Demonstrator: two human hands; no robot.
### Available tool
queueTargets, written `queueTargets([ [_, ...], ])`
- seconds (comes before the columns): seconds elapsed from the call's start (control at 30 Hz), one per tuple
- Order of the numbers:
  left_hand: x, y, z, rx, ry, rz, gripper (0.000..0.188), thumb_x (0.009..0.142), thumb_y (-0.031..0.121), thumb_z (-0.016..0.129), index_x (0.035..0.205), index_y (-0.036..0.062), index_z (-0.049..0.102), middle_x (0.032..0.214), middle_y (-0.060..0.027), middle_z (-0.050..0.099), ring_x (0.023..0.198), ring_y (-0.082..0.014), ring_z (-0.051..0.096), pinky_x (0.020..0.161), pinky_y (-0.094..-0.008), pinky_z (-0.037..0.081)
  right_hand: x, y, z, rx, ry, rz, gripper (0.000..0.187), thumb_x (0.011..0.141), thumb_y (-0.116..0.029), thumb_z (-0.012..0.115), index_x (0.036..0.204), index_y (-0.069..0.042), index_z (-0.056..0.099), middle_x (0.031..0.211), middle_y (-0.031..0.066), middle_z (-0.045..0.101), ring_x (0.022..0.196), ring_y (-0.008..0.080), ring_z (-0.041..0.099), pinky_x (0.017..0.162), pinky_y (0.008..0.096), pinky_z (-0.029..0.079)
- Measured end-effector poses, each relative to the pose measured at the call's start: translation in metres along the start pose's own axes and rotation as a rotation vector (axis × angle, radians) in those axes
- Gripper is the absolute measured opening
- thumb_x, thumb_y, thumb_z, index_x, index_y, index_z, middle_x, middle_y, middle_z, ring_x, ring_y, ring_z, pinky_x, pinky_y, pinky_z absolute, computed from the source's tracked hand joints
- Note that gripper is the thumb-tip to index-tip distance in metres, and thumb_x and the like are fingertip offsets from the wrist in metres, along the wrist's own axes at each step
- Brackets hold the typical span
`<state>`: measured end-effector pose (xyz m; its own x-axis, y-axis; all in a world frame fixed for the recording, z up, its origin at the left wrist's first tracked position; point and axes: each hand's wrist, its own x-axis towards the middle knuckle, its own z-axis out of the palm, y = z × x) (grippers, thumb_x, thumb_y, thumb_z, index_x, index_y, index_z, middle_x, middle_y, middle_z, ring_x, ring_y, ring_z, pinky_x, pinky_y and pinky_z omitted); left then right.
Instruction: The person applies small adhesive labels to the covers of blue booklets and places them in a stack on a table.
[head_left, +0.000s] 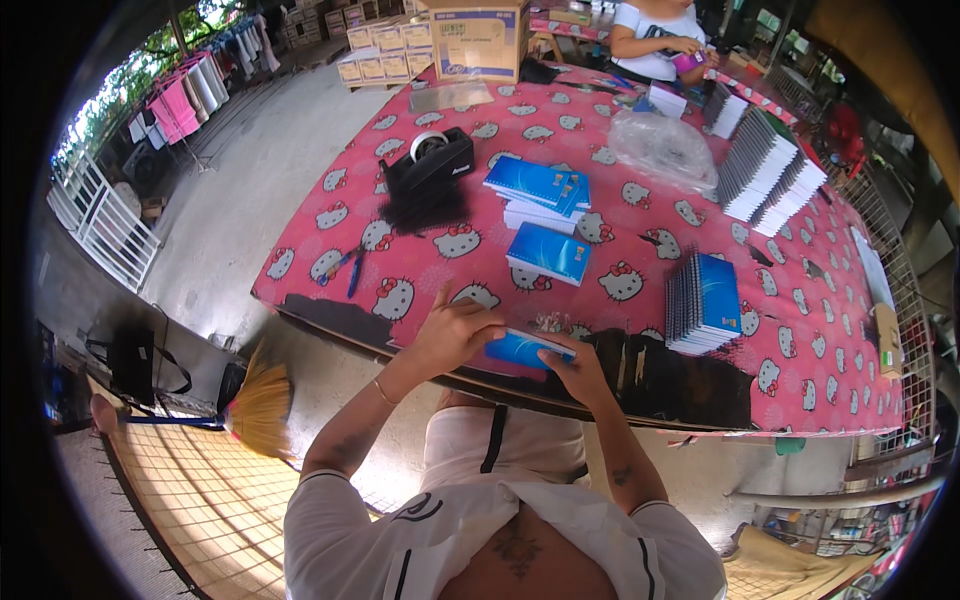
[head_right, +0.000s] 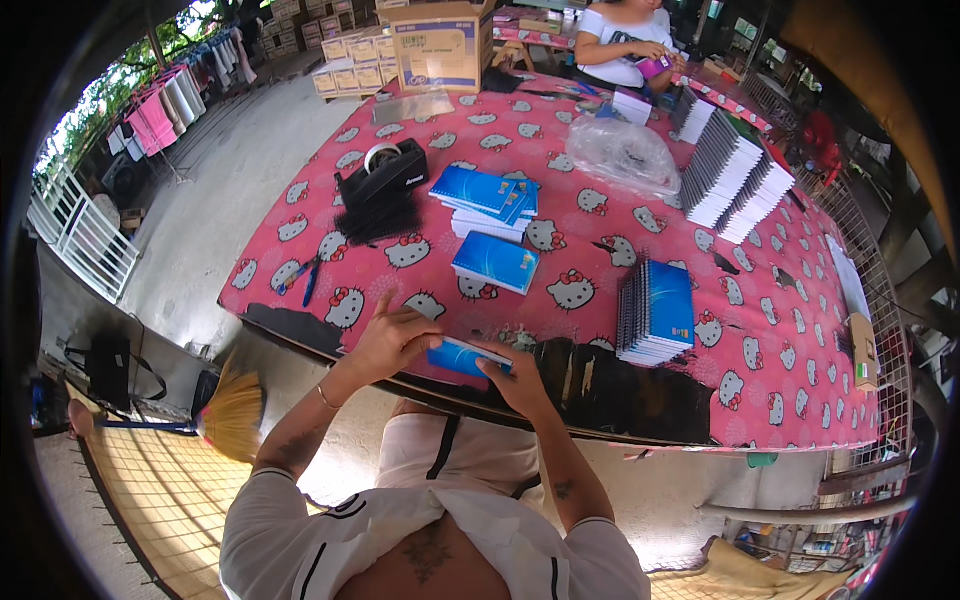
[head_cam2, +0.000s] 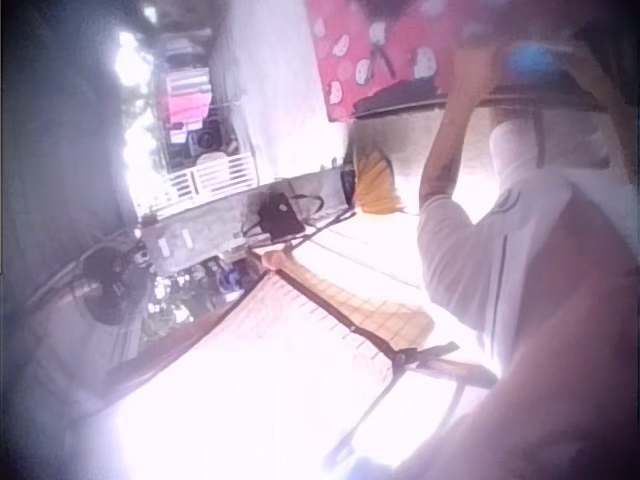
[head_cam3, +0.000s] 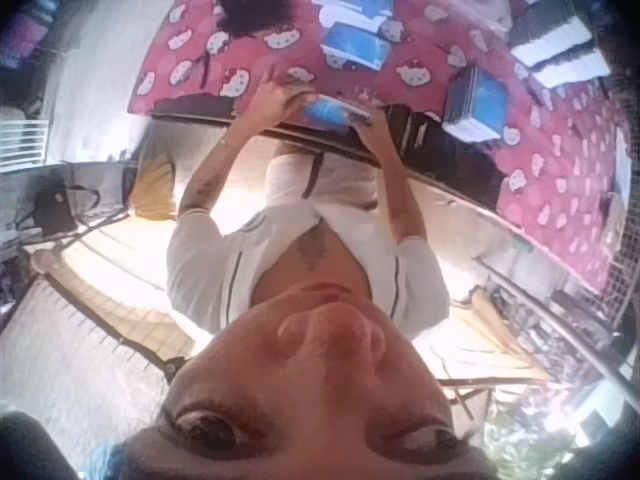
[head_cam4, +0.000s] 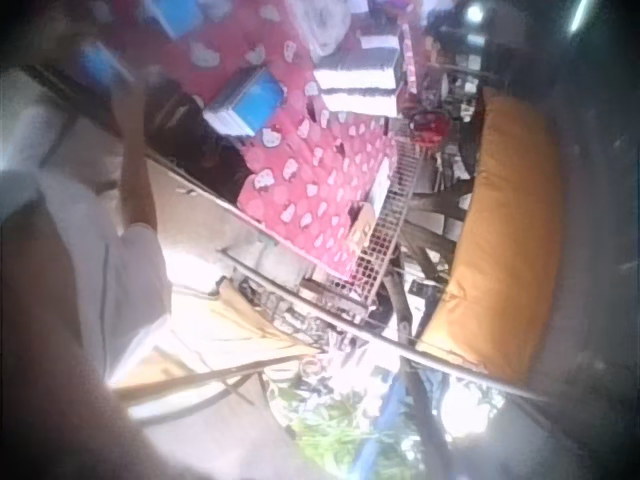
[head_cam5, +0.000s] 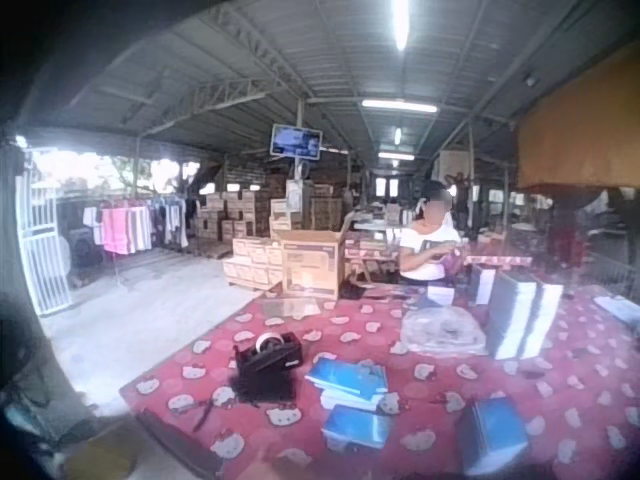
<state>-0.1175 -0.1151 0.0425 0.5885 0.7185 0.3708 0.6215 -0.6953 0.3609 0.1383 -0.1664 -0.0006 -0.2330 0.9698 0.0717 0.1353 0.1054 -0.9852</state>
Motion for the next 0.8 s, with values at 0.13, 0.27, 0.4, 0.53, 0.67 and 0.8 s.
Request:
queueTargets([
  [0.13,0.010,-0.005,-0.003,-0.219,0.019,0.057,0.021,0.082,0.028,0.079,0.093,0.0128,0.069,0.082,-0.0019,0.067,0.083,-0.0230,0.067,0.109,-0.0570,0.033,-0.001,0.004,-0.002,-0.009,-0.017,-0.059,0.033,0.096,-0.010,0.065,0.127,0.000,0.065,0.112,0.0102,0.071,0.098,0.0125,0.061,0.088,0.0288,0.049],
  [0.27,0.015,-0.004,-0.011,-0.146,-0.053,0.067,0.021,0.082,0.029,0.079,0.091,0.0130,0.068,0.078,-0.0020,0.065,0.080,-0.0228,0.066,0.110,-0.0570,0.033,-0.002,0.006,-0.004,-0.010,-0.038,-0.036,0.033,0.096,-0.009,0.064,0.128,0.000,0.064,0.114,0.0107,0.070,0.101,0.0132,0.061,0.090,0.0288,0.049],
  [0.4,0.013,0.002,-0.004,0.038,0.013,0.102,0.026,0.083,0.031,0.076,0.097,0.0113,0.067,0.091,-0.0033,0.067,0.094,-0.0227,0.065,0.112,-0.0610,0.028,-0.005,0.005,0.000,0.056,0.020,-0.039,0.034,0.096,-0.012,0.065,0.128,0.000,0.064,0.115,0.0105,0.070,0.101,0.0138,0.061,0.089,0.0289,0.049],
  [0.53,0.007,0.020,-0.004,0.357,0.139,0.047,0.052,0.089,0.044,0.065,0.124,0.0063,0.060,0.128,-0.0129,0.058,0.129,-0.0319,0.050,0.112,-0.0711,0.018,-0.002,0.002,0.007,0.107,0.072,0.020,0.037,0.096,-0.017,0.067,0.129,-0.001,0.064,0.110,0.0082,0.069,0.097,0.0128,0.061,0.085,0.0289,0.050],
  [0.67,-0.015,0.037,0.032,0.427,0.022,-0.114,0.084,0.093,0.061,0.049,0.148,-0.0020,0.039,0.156,-0.0222,0.034,0.148,-0.0407,0.025,0.110,-0.0763,0.006,-0.006,-0.010,0.010,0.260,0.175,0.126,0.040,0.095,-0.020,0.069,0.129,-0.001,0.064,0.105,0.0050,0.067,0.092,0.0104,0.059,0.080,0.0288,0.052],
  [0.8,-0.017,0.030,0.038,0.393,0.134,-0.141,0.090,0.093,0.062,0.045,0.152,-0.0044,0.030,0.160,-0.0255,0.025,0.149,-0.0431,0.022,0.111,-0.0743,0.003,-0.008,-0.004,0.017,0.234,0.167,0.031,0.040,0.095,-0.021,0.069,0.129,0.000,0.064,0.103,0.0028,0.067,0.091,0.0090,0.059,0.077,0.0280,0.052],
])
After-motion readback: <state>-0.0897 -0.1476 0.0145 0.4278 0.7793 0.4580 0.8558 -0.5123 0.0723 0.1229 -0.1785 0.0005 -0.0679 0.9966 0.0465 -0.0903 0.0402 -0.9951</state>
